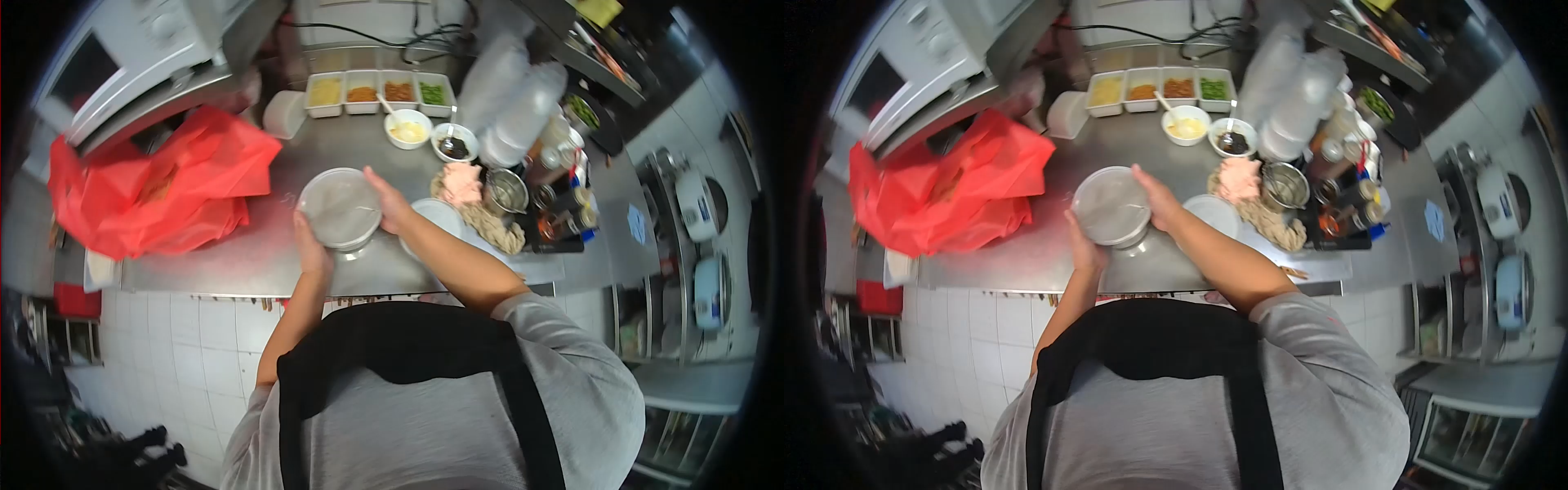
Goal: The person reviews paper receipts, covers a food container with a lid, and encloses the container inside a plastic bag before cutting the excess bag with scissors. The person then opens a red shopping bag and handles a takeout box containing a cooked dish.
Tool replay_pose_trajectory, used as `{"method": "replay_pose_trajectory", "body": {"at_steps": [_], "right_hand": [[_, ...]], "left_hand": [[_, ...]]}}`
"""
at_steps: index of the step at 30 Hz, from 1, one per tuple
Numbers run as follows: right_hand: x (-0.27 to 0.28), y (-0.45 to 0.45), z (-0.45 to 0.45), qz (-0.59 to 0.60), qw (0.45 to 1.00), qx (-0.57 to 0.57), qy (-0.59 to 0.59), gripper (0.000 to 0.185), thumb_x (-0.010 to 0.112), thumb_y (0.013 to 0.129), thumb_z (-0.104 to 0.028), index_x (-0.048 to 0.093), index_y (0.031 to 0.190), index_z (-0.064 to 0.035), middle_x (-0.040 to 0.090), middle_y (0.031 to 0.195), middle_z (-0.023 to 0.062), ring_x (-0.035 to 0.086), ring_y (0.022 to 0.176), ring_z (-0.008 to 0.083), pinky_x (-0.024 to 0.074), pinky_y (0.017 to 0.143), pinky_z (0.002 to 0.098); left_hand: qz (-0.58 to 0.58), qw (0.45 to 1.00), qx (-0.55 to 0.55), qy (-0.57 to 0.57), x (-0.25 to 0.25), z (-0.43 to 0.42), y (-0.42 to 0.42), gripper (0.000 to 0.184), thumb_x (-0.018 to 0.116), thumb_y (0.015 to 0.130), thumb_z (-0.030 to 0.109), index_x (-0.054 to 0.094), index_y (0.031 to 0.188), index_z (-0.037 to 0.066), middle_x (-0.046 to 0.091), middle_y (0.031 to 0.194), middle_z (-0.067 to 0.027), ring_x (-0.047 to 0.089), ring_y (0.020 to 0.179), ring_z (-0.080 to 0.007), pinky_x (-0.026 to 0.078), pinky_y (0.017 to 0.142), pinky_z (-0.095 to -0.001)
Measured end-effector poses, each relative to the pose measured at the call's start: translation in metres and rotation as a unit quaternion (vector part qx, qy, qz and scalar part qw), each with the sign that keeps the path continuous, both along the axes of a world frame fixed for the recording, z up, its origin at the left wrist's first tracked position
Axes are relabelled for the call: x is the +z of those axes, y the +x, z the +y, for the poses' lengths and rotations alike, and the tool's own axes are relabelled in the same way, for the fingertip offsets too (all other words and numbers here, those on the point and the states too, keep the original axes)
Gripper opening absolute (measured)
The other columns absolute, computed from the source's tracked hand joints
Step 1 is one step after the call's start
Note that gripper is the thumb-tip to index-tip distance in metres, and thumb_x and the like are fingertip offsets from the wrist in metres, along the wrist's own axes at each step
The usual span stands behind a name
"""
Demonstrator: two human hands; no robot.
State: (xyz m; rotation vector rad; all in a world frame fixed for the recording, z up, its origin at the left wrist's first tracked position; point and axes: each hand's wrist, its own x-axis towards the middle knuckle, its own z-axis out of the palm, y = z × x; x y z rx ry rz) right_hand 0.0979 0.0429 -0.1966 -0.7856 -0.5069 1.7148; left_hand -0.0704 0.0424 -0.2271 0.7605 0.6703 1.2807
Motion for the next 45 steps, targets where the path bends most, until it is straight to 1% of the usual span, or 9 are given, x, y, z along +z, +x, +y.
{"method": "replay_pose_trajectory", "body": {"at_steps": [6, 10, 16, 24, 28, 31, 37, 42, 45], "right_hand": [[-0.008, 0.007, -0.008, -0.282, 0.94, -0.16, 0.11, 0.047, 0.053, 0.09, -0.043, 0.054, 0.12, -0.0059, 0.056, 0.122, 0.0111, 0.05, 0.114, 0.0247, 0.0427, 0.093, 0.0366], [0.026, 0.056, -0.068, -0.658, 0.674, -0.169, 0.29, 0.028, 0.06, 0.086, -0.025, 0.059, 0.106, -0.0048, 0.058, 0.111, 0.0113, 0.054, 0.104, 0.0301, 0.0437, 0.087, 0.0382], [0.001, 0.135, -0.183, -0.9, 0.371, -0.211, 0.084, 0.013, 0.061, 0.073, -0.005, 0.063, 0.086, -0.0084, 0.061, 0.091, 0.0081, 0.055, 0.087, 0.0299, 0.0446, 0.075, 0.0387], [0.071, 0.127, -0.189, -0.795, 0.374, -0.436, 0.193, 0.011, 0.066, 0.074, -0.004, 0.063, 0.084, -0.0076, 0.058, 0.092, 0.0077, 0.052, 0.088, 0.027, 0.042, 0.079, 0.0365], [0.14, 0.092, -0.178, -0.637, 0.503, -0.494, 0.312, 0.01, 0.068, 0.076, 0.001, 0.065, 0.085, -0.003, 0.057, 0.093, 0.0086, 0.054, 0.084, 0.0218, 0.0444, 0.074, 0.0295], [0.17, 0.047, -0.166, -0.636, 0.572, -0.32, 0.408, 0.016, 0.066, 0.074, 0.004, 0.067, 0.088, -0.0026, 0.062, 0.096, 0.0107, 0.06, 0.085, 0.0236, 0.0467, 0.076, 0.0312], [0.174, 0.001, -0.149, -0.599, 0.621, -0.183, 0.472, 0.025, 0.069, 0.073, -0.004, 0.068, 0.098, -0.0039, 0.062, 0.108, 0.0115, 0.059, 0.096, 0.0254, 0.0471, 0.08, 0.0345], [0.157, 0.016, -0.158, -0.619, 0.625, -0.197, 0.432, 0.023, 0.069, 0.074, -0.004, 0.067, 0.097, -0.0032, 0.062, 0.106, 0.0116, 0.058, 0.095, 0.0255, 0.0466, 0.08, 0.0339], [0.146, 0.02, -0.166, -0.625, 0.655, -0.207, 0.371, 0.022, 0.068, 0.074, -0.003, 0.067, 0.095, -0.0021, 0.062, 0.104, 0.0118, 0.058, 0.095, 0.0255, 0.0468, 0.08, 0.034]], "left_hand": [[0.042, 0.995, 0.059, 0.067, -0.028, 0.001, 0.002, 0.058, 0.03, 0.099, 0.045, 0.027, 0.141, 0.006, 0.033, 0.143, -0.0121, 0.03, 0.133, -0.024, 0.025, 0.11, -0.0384], [0.228, 0.947, 0.16, 0.159, 0.008, -0.019, -0.025, 0.055, 0.03, 0.099, 0.038, 0.026, 0.142, 0.004, 0.026, 0.148, -0.0127, 0.02, 0.138, -0.0247, 0.018, 0.112, -0.04], [0.346, 0.887, 0.124, 0.278, 0.044, -0.062, -0.064, 0.051, 0.035, 0.098, 0.03, 0.031, 0.139, 0.002, 0.025, 0.149, -0.0149, 0.015, 0.14, -0.0283, 0.014, 0.112, -0.0421], [0.308, 0.861, 0.056, 0.401, 0.083, -0.081, -0.028, 0.06, 0.04, 0.094, 0.042, 0.036, 0.137, 0.001, 0.027, 0.147, -0.0183, 0.013, 0.141, -0.0327, 0.008, 0.112, -0.0459], [0.025, 0.961, -0.135, 0.239, 0.095, -0.088, 0.014, 0.067, 0.042, 0.092, 0.048, 0.028, 0.142, 0.005, 0.029, 0.147, -0.0131, 0.017, 0.139, -0.0284, 0.013, 0.111, -0.044], [-0.293, 0.906, -0.305, -0.017, 0.113, -0.098, 0.021, 0.07, 0.048, 0.091, 0.048, 0.024, 0.143, 0.008, 0.034, 0.144, -0.0095, 0.028, 0.135, -0.0242, 0.022, 0.109, -0.0396], [0.018, 0.988, -0.036, 0.15, 0.177, -0.034, 0.001, 0.033, 0.047, 0.079, -0.005, 0.054, 0.111, 0.002, 0.06, 0.1, -0.0056, 0.06, 0.092, -0.0161, 0.048, 0.08, -0.0272], [0.485, 0.696, 0.211, 0.484, 0.189, 0.103, -0.002, 0.03, 0.053, 0.073, 0.0, 0.064, 0.101, 0.007, 0.063, 0.102, -0.0133, 0.062, 0.088, -0.0293, 0.05, 0.078, -0.038], [0.747, 0.59, -0.019, 0.305, 0.167, 0.136, 0.006, 0.03, 0.058, 0.077, 0.01, 0.064, 0.107, 0.011, 0.062, 0.112, -0.0119, 0.059, 0.102, -0.0304, 0.047, 0.086, -0.0397]]}}
